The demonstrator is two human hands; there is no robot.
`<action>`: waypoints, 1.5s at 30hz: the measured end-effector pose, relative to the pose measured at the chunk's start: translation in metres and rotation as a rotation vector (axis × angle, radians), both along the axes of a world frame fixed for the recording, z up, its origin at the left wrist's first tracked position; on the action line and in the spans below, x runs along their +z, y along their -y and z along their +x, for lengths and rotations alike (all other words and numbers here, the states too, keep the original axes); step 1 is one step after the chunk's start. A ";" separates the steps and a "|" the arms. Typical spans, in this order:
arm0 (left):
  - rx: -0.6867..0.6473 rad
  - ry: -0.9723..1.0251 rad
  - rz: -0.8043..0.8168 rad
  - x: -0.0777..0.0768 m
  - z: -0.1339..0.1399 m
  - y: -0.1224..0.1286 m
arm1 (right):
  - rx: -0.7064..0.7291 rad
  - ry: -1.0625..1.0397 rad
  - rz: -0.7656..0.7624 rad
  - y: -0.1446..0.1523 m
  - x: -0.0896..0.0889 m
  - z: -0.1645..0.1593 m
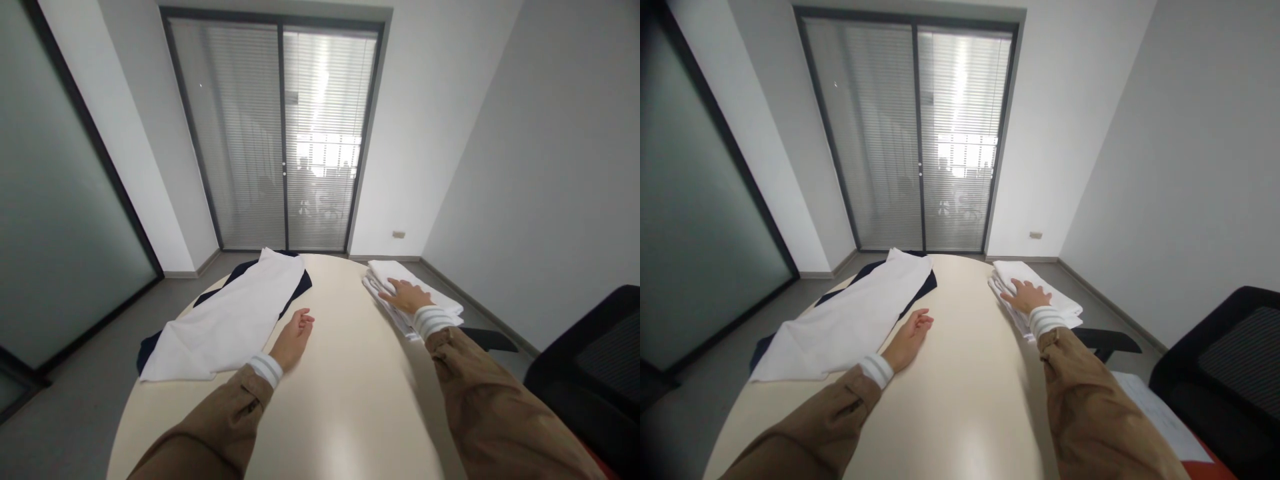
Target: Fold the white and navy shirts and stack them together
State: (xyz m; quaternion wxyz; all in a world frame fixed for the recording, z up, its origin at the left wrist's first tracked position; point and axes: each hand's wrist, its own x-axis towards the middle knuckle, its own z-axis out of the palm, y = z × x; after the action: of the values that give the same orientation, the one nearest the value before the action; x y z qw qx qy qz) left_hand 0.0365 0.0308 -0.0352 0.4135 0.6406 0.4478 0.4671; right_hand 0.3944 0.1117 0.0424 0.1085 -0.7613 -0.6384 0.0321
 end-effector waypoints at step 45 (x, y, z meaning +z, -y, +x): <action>-0.274 -0.777 0.615 0.060 -0.010 0.024 | 0.884 -0.332 0.336 0.080 -0.047 -0.146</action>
State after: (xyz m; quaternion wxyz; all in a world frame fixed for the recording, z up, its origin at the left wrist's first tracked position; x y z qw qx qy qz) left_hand 0.0261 0.0068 0.0249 0.0663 0.9116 0.3221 0.2465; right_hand 0.2480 0.0313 -0.0049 0.3055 -0.3747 -0.8705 0.0924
